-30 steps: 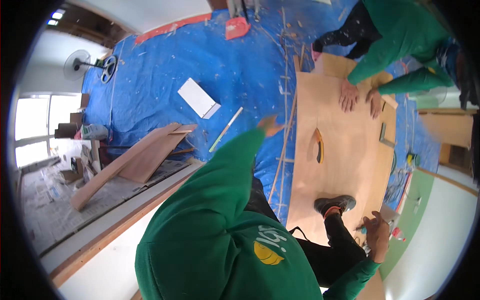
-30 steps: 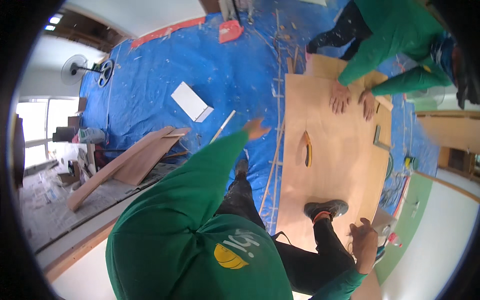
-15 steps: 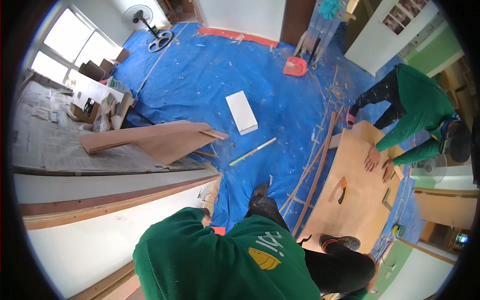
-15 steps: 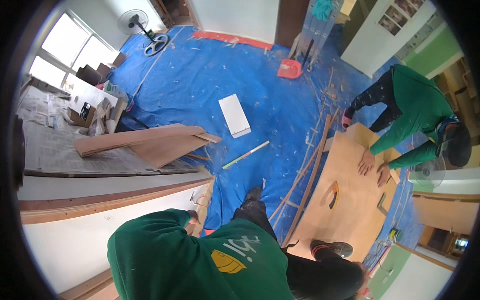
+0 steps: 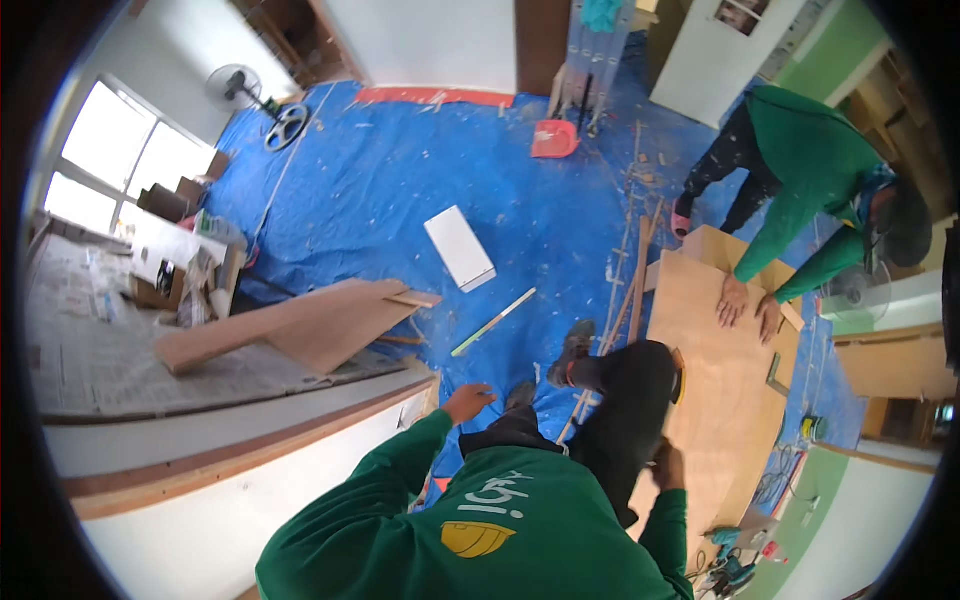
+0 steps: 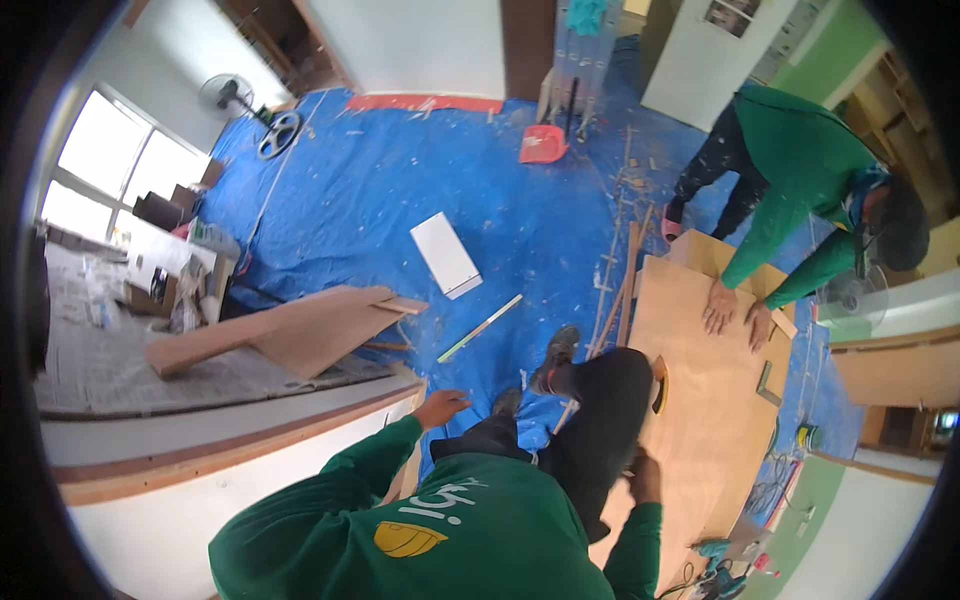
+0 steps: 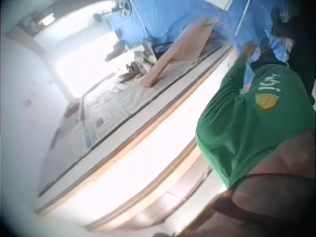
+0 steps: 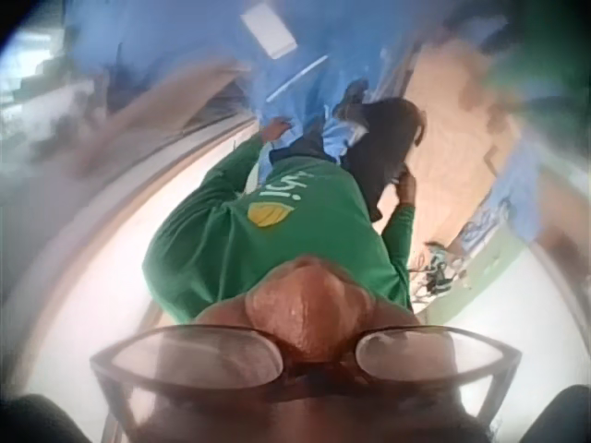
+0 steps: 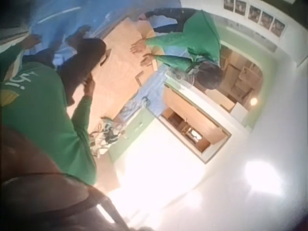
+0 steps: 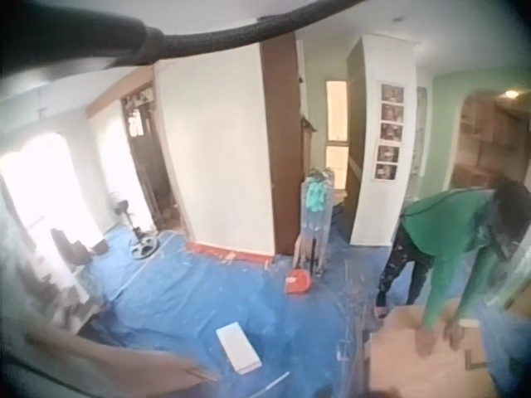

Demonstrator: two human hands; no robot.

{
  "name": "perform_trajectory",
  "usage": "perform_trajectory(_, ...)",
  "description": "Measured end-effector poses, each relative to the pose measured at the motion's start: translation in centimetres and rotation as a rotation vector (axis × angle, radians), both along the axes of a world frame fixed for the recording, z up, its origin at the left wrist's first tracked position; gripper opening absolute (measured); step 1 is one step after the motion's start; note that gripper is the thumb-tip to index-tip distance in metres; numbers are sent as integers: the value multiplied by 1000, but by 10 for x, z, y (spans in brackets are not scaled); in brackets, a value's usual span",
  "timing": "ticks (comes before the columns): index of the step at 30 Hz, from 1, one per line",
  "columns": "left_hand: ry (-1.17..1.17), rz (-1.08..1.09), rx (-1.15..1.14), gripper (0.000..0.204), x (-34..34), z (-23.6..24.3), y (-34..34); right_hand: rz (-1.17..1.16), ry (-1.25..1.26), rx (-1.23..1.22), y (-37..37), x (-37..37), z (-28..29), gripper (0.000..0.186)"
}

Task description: The person uses a utility knife to score and cut a large sheet of plywood laid on a blue protective tarp. They repeatedly score the same line to deepen the cut while another person holds the sheet steady.

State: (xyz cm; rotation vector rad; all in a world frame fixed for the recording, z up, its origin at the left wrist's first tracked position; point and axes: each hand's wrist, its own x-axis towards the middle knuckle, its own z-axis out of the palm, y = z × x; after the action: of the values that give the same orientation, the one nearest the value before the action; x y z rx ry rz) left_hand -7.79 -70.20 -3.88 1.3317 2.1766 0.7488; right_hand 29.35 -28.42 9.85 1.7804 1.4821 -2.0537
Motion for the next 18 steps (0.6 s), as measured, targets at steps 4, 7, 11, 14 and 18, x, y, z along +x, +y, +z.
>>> perform_trajectory(4,-164,-2,-80,28,-10,-19,-14,152,433,-145,-27,56,-137,37)
perform_trajectory(7,-385,318,-380,44,2,-14,-48,709,57,160,-4,24,-187,33)
perform_trajectory(11,-562,434,-618,39,-10,30,-5,1199,44,448,87,-13,-218,29)
perform_trajectory(14,-822,507,-586,33,-32,62,39,1332,99,551,154,-55,-224,25)
perform_trajectory(18,-953,480,-516,37,-69,90,63,1170,-27,165,207,-202,-96,29)
